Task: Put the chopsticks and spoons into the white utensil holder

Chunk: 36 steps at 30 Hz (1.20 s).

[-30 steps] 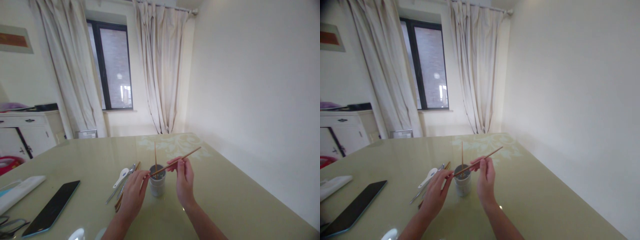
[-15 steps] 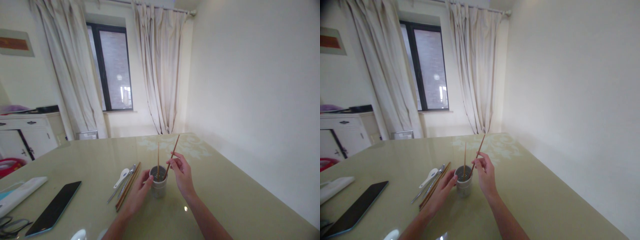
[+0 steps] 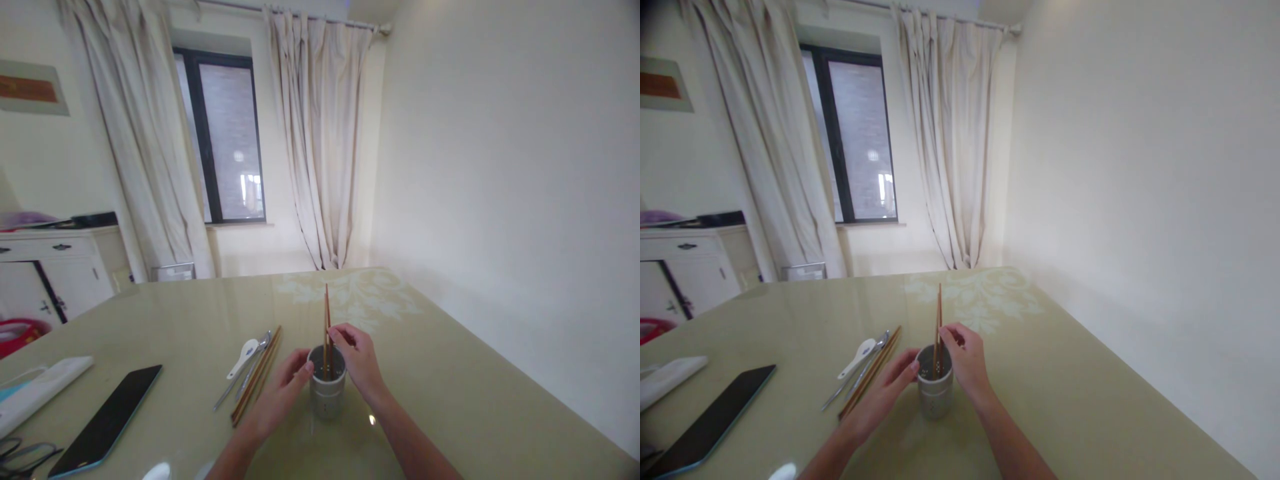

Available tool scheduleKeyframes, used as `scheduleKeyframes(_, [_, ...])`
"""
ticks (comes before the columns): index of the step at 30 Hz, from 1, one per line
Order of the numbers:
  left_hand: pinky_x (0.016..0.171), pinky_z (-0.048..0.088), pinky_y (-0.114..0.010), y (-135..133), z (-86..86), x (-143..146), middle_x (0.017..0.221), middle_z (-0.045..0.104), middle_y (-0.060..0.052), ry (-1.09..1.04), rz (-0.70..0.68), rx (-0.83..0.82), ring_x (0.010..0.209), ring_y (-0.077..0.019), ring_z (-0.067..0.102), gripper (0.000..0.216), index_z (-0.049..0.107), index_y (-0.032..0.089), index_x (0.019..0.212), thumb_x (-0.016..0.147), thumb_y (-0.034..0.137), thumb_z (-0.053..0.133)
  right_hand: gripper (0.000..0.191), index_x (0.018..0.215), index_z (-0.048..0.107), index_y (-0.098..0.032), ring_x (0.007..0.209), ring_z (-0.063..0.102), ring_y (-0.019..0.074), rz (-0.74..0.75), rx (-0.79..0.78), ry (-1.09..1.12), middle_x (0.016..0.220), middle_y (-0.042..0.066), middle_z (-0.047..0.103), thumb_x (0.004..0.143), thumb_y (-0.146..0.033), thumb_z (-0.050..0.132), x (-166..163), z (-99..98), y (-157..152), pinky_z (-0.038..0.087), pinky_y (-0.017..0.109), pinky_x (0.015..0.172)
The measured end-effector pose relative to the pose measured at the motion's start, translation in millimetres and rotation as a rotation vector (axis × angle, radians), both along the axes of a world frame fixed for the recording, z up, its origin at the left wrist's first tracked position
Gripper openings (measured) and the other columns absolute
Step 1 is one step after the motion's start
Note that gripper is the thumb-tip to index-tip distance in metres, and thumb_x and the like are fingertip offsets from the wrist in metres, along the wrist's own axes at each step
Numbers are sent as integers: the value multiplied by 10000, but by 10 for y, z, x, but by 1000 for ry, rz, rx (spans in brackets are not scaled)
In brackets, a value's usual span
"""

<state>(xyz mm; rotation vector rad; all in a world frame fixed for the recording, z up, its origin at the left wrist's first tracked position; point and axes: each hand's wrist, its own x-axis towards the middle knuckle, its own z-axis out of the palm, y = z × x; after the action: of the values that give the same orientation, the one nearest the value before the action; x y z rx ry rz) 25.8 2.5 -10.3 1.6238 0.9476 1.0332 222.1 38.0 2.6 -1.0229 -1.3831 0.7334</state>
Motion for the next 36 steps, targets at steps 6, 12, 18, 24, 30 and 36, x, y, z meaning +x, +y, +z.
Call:
scheduleKeyframes(6, [958,556,-420,127,-74,-237,1085,782,-108,703,506,226,1053,-273,720,375,740,203,1048,1064,389,414,478,762,785,-188,707,698,250,-17,-38,4,714,70,757,908,-632,682,-4,-7,4,499,330,672])
scheduleKeyframes(12, [962,532,-384,138,-128,-406,1243,739,-138,1311,643,217,1181,-281,700,294,712,181,1195,1040,187,462,535,730,783,-182,705,692,244,-6,-54,76,703,72,737,892,-682,682,-17,-18,17,516,331,680])
scheduleKeyframes(18, [960,514,-360,111,-65,-365,1176,776,-127,1276,567,89,1147,-265,723,246,709,180,1066,1058,255,474,605,718,802,-171,630,633,207,-12,-131,217,663,68,706,836,-757,706,-4,-70,67,501,316,623])
scheduleKeyframes(24, [904,521,-358,96,-80,-306,1095,801,-132,1223,487,69,1085,-278,749,249,715,184,1034,1056,274,483,600,689,789,-178,626,625,208,-21,-195,271,657,69,703,785,-768,732,-5,-139,107,486,321,620])
scheduleKeyframes(30, [948,499,-346,110,-113,-298,1124,794,-136,1204,431,62,1116,-259,742,299,702,166,1037,1067,184,405,576,754,783,-188,697,646,237,-128,-46,90,699,72,714,905,-717,612,-9,-90,65,488,344,689])
scheduleKeyframes(36, [866,528,-345,112,-69,-303,1003,793,-99,1047,586,225,990,-256,750,173,677,189,968,1026,210,515,410,935,779,-205,837,699,244,-171,140,-16,856,74,755,1049,-505,524,-39,19,-128,511,342,777])
